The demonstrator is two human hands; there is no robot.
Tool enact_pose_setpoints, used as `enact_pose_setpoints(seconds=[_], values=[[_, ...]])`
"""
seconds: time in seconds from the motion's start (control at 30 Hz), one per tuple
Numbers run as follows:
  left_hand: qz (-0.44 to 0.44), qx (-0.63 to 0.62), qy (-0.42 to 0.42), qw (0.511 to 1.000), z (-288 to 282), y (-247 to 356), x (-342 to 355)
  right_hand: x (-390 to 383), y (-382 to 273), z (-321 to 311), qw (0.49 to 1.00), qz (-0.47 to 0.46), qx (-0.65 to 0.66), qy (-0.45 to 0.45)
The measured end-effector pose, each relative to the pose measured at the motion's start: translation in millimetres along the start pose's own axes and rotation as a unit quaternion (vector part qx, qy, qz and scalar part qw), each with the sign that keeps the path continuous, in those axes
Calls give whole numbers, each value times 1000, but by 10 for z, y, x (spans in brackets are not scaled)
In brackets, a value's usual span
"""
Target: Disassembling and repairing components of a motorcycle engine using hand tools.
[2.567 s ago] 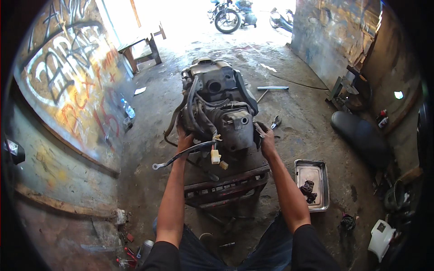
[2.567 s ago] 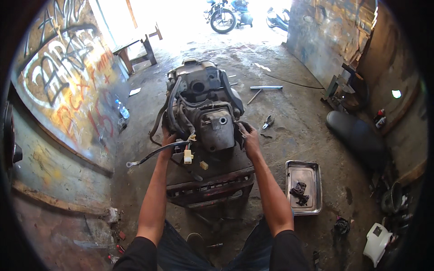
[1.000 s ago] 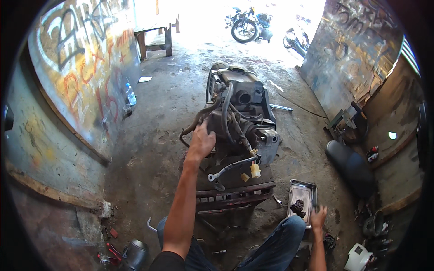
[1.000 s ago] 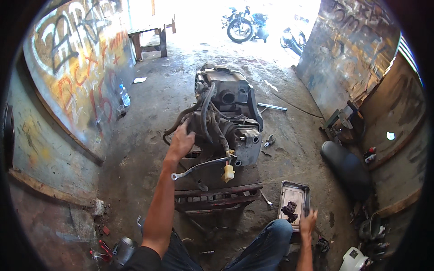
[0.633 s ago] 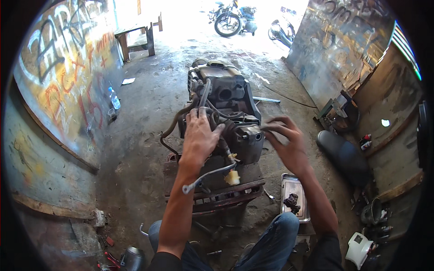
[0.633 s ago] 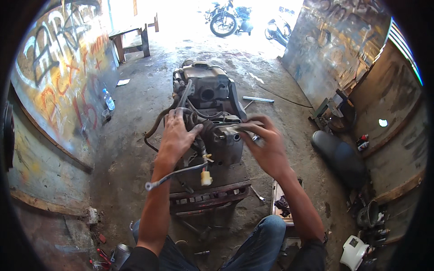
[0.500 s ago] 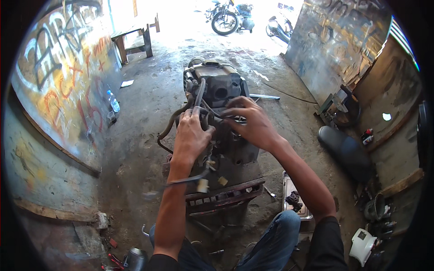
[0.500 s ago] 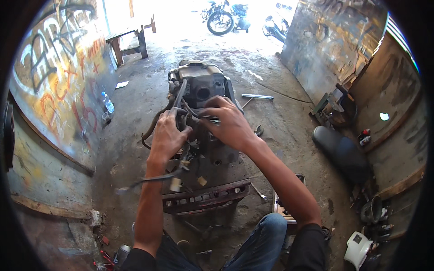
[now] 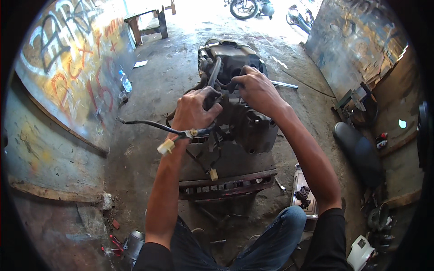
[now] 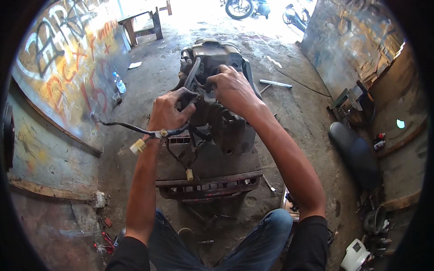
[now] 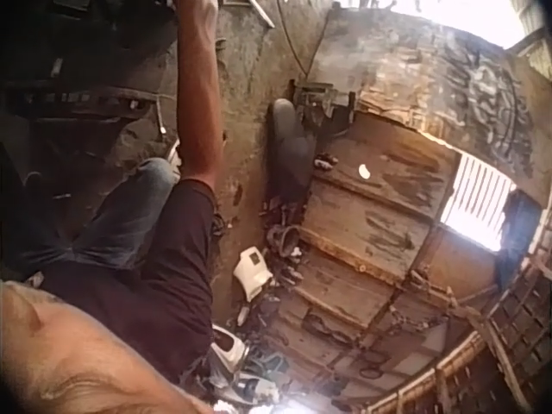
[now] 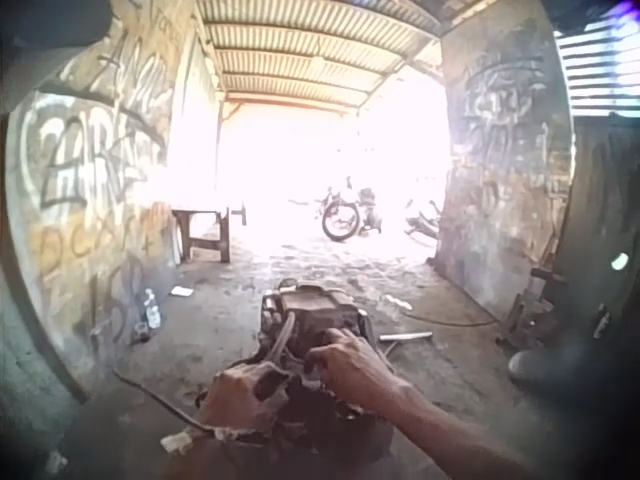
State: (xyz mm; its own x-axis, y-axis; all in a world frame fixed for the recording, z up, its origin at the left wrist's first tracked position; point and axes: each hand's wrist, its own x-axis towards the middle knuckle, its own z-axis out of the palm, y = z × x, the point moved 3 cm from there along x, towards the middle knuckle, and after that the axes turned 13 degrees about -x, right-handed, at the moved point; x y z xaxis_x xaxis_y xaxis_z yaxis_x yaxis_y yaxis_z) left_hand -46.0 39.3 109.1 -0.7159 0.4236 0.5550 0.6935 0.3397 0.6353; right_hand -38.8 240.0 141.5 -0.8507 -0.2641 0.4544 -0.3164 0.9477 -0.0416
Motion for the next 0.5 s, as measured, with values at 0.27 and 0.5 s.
enact_pose_setpoints(seconds=[0.27,0.5], values=[[-90,-38,-31,995,-30,-6,26,-95,50,204,982,78,157,-67],[-79,-16,-28,996,-37,22,41,-46,136,278,963,112,223,-97]])
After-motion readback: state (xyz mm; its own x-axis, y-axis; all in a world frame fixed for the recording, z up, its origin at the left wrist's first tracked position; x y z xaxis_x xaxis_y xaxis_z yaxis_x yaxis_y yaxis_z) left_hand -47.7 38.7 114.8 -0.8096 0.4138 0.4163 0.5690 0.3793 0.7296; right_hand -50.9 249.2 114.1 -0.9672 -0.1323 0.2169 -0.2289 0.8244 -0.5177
